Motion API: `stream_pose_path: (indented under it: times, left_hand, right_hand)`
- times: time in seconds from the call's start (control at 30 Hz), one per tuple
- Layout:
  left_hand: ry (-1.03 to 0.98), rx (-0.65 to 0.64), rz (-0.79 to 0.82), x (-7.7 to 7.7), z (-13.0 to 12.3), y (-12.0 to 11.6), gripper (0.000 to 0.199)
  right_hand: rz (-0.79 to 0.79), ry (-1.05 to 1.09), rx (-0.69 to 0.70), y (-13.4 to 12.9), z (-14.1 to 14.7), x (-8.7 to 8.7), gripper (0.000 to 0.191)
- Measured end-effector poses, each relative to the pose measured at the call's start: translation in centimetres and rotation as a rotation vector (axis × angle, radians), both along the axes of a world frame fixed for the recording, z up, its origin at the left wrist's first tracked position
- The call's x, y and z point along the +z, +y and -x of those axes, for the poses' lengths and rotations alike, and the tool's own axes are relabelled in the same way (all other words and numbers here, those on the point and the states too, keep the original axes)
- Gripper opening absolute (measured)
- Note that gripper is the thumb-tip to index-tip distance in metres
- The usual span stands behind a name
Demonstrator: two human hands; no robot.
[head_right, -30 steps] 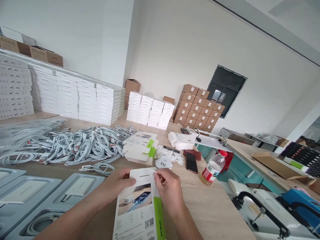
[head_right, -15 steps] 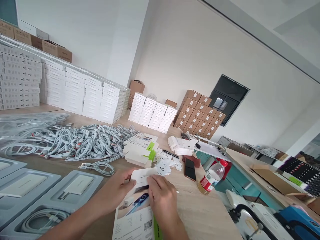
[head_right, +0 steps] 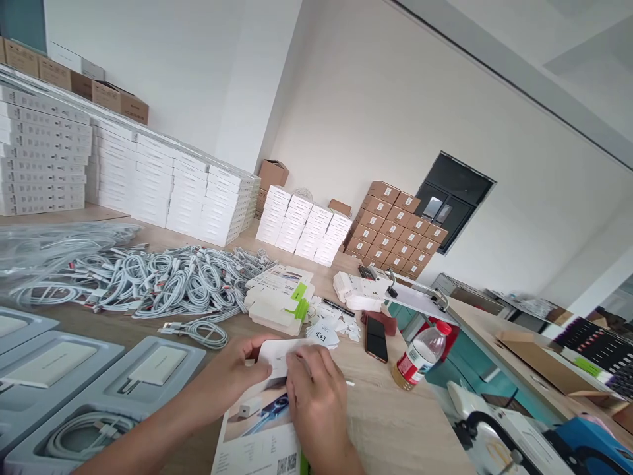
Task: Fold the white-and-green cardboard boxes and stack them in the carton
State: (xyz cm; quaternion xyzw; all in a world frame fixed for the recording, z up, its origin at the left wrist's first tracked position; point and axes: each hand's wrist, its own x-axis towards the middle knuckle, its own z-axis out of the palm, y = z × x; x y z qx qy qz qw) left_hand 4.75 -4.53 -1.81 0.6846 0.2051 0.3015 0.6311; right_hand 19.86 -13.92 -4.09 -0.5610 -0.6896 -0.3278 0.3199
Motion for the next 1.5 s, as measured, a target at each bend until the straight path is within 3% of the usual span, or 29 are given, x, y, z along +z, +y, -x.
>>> stream_pose_path:
  times: [0.13, 0.27, 0.53, 0.7, 1.1, 1.37, 1.5]
  left_hand:
    - [0.011, 0.016, 0.015, -0.1, -0.2, -0.2, 0.026]
    - [0.048, 0.008, 0.006, -0.4, -0.1, 0.0, 0.022]
    - [0.108, -0.001, -0.027, 0.1, 0.8, 0.9, 0.03]
    - [0.118, -0.014, -0.056, -0.2, 0.7, 0.7, 0.022]
    - [0.162, 0.171, -0.226, -0.4, 0.5, 0.3, 0.02]
    - [0.175, 0.224, -0.3, 0.0, 0.5, -0.2, 0.011]
    - [0.123, 0.216, -0.264, 0.0, 0.4, -0.3, 0.012]
  right_hand:
    - [-0.039, 0.015, 0.024, -0.1, -0.1, 0.2, 0.026]
    - [-0.053, 0.185, 0.1, -0.2, -1.1, 0.4, 0.021]
    - [0.233, 0.902, 0.296, -0.6, -4.2, 0.7, 0.052]
    - [0.353, 1.255, 0.452, -0.2, -3.6, 0.4, 0.047]
    - [0.273, 1.213, 0.382, -0.1, -3.1, 0.1, 0.042]
    - [0.273, 1.347, 0.334, 0.0, -2.7, 0.1, 0.042]
    - [0.26, 1.418, 0.314, 0.0, -2.3, 0.4, 0.046]
